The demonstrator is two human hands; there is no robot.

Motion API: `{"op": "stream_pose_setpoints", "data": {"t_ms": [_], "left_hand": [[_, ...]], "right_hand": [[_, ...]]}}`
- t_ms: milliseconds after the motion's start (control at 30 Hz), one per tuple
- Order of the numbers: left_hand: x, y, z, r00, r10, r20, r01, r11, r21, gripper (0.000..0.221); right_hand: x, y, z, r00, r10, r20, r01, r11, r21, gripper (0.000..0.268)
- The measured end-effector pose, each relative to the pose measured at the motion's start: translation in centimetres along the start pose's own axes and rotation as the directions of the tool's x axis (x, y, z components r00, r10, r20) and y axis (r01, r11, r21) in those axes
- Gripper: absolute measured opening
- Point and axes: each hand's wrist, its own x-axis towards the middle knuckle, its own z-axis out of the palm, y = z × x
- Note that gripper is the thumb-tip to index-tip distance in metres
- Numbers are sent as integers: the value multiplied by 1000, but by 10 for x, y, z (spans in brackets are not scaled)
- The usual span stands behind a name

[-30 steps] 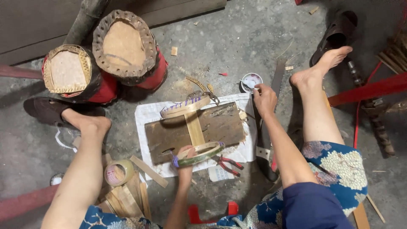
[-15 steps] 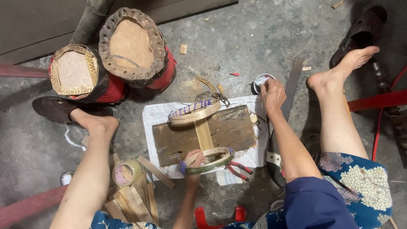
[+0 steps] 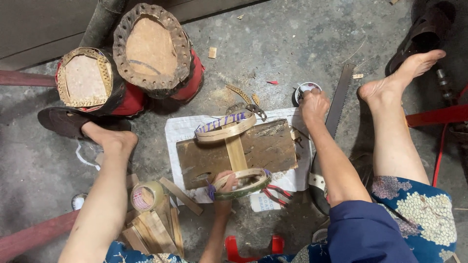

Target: Assembling a wooden percussion instrument component by attaching rings to a base using glue, tape, and a hammer.

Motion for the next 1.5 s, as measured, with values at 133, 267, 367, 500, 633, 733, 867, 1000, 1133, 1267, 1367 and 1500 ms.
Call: {"op": "stream_pose_setpoints", "data": {"t_ms": [133,267,367,500,633,733,867,1000,1133,1267,1367,1500], "left_hand": [[0,-4,0,1000,-11,3,11,1000,-21,14],[0,-9,2,999,-50,2,50,996,-68,14],[0,-5,2,997,-75,8,76,993,-90,14],[98,-273,-15,966,-235,-108,258,906,336,30],[91,-216,-18,965,-245,-94,263,905,334,29],[93,-189,-13,964,-255,-81,267,905,331,29],[97,-158,-4,963,-265,-51,267,905,330,29],[89,-122,-2,959,-283,-19,273,903,331,28],[78,-93,2,956,-291,21,269,908,321,28],[67,-75,10,956,-289,53,261,918,298,29],[56,-63,13,953,-297,57,271,922,275,29],[39,-61,7,948,-314,59,290,923,251,29]], "right_hand": [[10,4,25,996,-86,-22,83,988,-131,15],[8,-1,25,984,-161,-82,142,970,-197,12],[12,0,27,987,-154,-46,142,971,-194,11],[10,4,40,920,-236,-313,161,955,-248,13],[22,21,59,942,-221,-253,170,963,-209,4],[17,31,49,944,-245,-222,211,963,-166,4],[7,30,19,936,-240,-256,229,971,-71,21],[3,32,18,950,-135,-281,178,974,136,11],[-31,18,-25,949,-48,-310,152,936,318,17],[-78,11,-53,925,147,-350,142,722,677,18],[-123,18,-40,913,314,-260,42,562,826,19],[-189,20,-11,847,518,115,-148,23,989,18]]}}
